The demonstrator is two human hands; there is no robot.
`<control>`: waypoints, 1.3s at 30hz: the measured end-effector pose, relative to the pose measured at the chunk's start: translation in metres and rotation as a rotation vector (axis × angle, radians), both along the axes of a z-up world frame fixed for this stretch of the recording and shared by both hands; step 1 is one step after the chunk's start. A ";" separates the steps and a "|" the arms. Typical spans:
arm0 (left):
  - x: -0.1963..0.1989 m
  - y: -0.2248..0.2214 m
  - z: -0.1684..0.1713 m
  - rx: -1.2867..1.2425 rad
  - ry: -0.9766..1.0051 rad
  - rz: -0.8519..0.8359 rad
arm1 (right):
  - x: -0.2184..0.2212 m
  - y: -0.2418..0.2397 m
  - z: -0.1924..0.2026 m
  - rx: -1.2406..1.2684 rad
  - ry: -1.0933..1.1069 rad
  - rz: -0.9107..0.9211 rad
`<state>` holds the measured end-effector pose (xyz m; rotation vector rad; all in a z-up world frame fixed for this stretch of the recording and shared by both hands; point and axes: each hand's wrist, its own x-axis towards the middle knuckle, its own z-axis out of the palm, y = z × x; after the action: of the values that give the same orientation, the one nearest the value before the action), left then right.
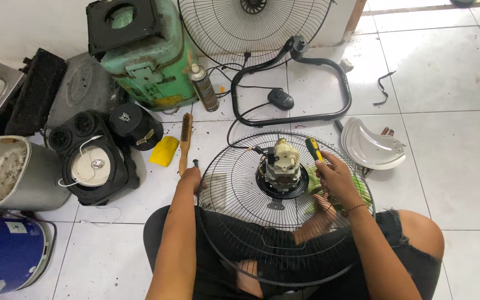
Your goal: The person sits on the floor with a fan guard across their lap and uses a screwdriver to unscrew and remove the motor housing from the fan. They set the housing aside, reposition the guard, and fit a metal bracket and plastic cover onto the guard, tightening screws by hand.
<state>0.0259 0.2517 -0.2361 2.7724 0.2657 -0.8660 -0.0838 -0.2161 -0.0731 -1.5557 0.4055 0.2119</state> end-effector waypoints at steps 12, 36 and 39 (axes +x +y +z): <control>-0.010 -0.002 0.074 -0.109 0.031 0.295 | 0.004 -0.013 -0.031 0.038 -0.004 0.035; 0.022 -0.190 0.032 -1.568 -0.168 -0.042 | 0.021 -0.013 -0.007 0.068 -0.051 0.057; 0.018 -0.188 0.037 -1.544 -0.133 -0.056 | 0.046 0.010 0.032 -0.299 -0.158 0.215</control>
<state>0.0443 0.0632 -0.1990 1.3539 -0.3774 -0.4828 -0.0374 -0.2057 -0.0407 -1.8975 0.1485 0.1990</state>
